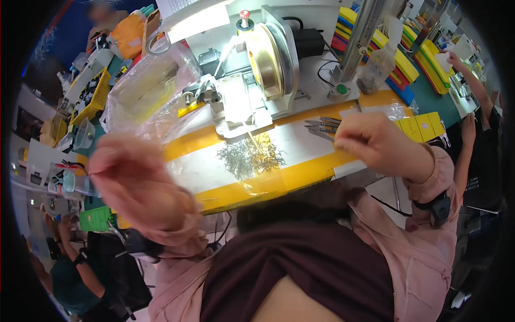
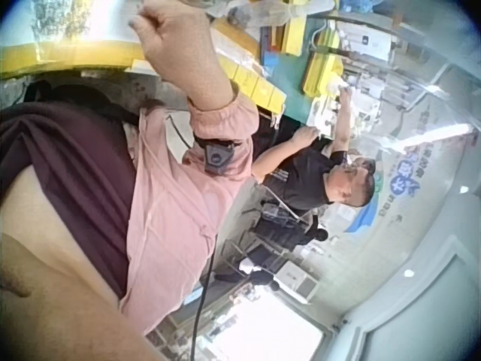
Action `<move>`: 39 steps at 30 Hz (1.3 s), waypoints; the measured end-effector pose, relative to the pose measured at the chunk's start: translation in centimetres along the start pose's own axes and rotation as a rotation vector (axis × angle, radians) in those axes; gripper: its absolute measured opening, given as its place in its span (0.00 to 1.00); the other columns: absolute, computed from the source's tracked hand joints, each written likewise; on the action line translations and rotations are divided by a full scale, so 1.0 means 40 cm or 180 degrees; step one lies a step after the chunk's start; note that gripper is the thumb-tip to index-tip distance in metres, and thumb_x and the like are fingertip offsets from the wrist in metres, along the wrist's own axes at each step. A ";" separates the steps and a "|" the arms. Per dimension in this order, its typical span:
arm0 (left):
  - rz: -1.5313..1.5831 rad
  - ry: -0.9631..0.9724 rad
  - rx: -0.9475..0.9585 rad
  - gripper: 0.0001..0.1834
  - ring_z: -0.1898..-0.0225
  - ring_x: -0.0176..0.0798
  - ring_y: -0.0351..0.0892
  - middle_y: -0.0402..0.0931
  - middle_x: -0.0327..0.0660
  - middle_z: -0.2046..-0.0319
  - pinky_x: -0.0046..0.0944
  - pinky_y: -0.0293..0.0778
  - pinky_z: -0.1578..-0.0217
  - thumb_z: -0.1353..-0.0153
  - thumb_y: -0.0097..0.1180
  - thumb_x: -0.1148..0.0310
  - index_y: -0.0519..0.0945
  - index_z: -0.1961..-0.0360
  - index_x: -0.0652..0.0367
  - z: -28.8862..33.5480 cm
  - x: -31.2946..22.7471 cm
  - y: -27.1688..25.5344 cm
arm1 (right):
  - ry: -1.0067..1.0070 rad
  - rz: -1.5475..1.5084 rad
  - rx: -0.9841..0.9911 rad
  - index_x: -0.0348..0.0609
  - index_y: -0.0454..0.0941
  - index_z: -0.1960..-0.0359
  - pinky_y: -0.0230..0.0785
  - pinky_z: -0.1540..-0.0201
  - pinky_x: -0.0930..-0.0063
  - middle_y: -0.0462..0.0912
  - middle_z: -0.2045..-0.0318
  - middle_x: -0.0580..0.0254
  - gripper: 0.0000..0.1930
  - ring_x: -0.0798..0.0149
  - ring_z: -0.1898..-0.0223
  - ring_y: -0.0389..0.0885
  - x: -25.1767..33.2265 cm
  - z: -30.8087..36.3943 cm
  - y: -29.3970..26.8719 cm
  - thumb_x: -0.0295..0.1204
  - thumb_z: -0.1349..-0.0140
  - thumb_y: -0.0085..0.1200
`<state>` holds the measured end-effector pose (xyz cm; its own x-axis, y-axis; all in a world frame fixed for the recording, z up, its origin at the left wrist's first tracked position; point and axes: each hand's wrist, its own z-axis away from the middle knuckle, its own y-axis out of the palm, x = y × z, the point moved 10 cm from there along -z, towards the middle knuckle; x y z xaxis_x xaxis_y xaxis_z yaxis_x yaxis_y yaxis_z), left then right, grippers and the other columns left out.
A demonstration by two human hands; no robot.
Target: Assembling small metal components using glue and precision tools at a workbench.
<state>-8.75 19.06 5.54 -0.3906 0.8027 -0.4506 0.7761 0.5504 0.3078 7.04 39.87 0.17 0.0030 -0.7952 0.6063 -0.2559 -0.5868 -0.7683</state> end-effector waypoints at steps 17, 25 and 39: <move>-0.0810 -0.1053 0.2131 0.16 0.74 0.28 0.63 0.64 0.36 0.72 0.25 0.60 0.73 0.63 0.67 0.77 0.81 0.69 0.60 0.129 0.174 0.288 | -0.0669 -0.1119 -0.0455 0.38 0.74 0.74 0.61 0.78 0.74 0.73 0.80 0.58 0.03 0.62 0.80 0.70 0.114 0.043 0.006 0.18 0.50 0.54; -0.0874 -0.1850 0.1875 0.04 0.71 0.30 0.62 0.64 0.36 0.74 0.26 0.59 0.71 0.56 0.56 0.81 0.74 0.79 0.64 0.144 0.226 0.292 | -0.0137 -0.0612 -0.1259 0.40 0.73 0.68 0.60 0.84 0.79 0.77 0.74 0.61 0.08 0.74 0.86 0.68 0.079 0.063 -0.017 0.23 0.50 0.58; 0.0259 -0.3467 0.1157 0.07 0.78 0.20 0.58 0.65 0.27 0.81 0.22 0.56 0.79 0.50 0.56 0.74 0.71 0.79 0.60 0.209 0.281 0.274 | -0.2562 0.0657 -0.2143 0.37 0.69 0.66 0.69 0.81 0.77 0.76 0.70 0.49 0.14 0.61 0.79 0.76 0.186 0.116 -0.006 0.18 0.59 0.53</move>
<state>-0.49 32.17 -3.16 0.1648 0.1113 -0.9800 0.9454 0.2654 0.1891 11.60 33.37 3.91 0.4728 -0.8808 -0.0253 -0.8046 -0.4198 -0.4200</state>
